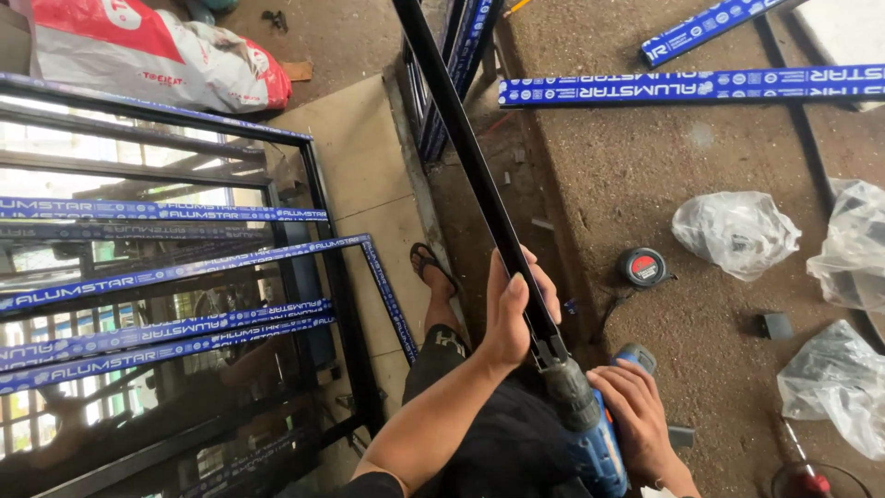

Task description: Assembling aluminum window frames by aligning profiles and fastening them with a power drill.

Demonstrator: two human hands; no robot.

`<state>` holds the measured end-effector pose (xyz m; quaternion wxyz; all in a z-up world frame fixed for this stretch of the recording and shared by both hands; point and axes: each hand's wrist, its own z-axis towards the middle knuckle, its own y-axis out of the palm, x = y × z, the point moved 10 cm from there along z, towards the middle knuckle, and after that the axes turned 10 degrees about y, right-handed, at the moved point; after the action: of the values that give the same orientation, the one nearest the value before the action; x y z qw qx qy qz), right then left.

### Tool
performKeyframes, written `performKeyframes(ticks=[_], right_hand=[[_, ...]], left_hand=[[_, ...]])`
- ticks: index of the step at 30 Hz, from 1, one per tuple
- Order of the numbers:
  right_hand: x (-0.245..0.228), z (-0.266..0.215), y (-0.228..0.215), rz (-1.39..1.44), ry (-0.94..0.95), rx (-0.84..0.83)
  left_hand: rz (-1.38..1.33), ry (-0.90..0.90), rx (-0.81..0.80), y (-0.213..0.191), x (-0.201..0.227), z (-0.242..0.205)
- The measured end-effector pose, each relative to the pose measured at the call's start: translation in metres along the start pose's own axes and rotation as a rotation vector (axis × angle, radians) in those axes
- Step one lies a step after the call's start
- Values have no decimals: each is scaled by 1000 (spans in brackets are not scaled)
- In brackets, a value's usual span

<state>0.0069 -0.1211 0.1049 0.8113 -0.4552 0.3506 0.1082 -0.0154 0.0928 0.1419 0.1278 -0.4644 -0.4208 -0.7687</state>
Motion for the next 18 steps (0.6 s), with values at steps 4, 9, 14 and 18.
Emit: performKeyframes(ticks=[4,9,14,18], right_hand=[[16,-14,-3,162,-10,117],[13,-6,-7,375,71,198],[116,-89,48,798,734,201],[137,-104,79,1479,790,286]], left_hand=[[28,111,-46,14,23,-4],[-46,84,42,8,19,-4],[-119,105,208,-5,11,-1],[-123,174,254,-9,11,-4]])
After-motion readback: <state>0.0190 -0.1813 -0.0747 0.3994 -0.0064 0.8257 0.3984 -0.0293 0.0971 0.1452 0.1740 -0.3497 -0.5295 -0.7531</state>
